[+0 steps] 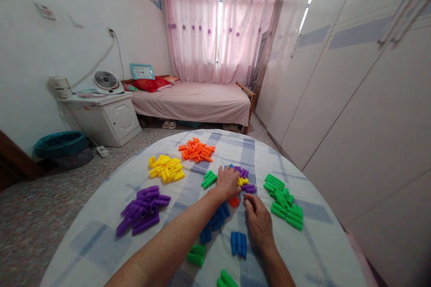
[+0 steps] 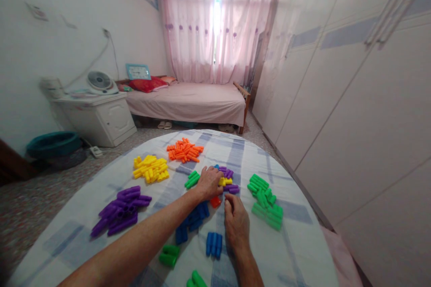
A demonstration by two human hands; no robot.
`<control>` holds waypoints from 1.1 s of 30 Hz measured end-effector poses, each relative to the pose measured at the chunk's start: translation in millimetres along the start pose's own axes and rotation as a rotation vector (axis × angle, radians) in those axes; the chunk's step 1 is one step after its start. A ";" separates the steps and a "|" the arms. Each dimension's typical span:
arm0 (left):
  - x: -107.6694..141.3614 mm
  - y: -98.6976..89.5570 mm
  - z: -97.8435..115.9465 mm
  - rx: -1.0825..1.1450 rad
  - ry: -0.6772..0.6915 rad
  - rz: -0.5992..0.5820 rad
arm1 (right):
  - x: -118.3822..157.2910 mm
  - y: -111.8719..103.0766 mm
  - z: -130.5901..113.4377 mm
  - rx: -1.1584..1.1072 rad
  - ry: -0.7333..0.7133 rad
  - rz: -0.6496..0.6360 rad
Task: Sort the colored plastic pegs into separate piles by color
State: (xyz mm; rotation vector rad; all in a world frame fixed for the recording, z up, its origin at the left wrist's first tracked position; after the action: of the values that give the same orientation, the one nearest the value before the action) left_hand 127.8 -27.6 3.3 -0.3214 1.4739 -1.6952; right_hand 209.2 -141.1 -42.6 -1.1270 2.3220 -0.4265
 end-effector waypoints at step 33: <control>72.7 -120.0 -151.7 -0.301 -0.344 0.279 | -0.4 0.4 1.0 0.031 0.021 -0.011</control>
State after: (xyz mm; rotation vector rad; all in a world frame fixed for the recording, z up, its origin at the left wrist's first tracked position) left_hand -68.9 18.3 47.0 -0.5152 1.4351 -1.1332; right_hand 209.8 -140.6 -43.5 -1.1261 2.3202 -0.4788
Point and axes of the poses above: each hand's wrist, its own x-axis away from the middle knuckle, its own y-axis out of the palm, z = x × y, the point moved 4 cm from there along -x, towards the middle knuckle, and after that the axes turned 7 degrees about z, right-handed, at the moved point
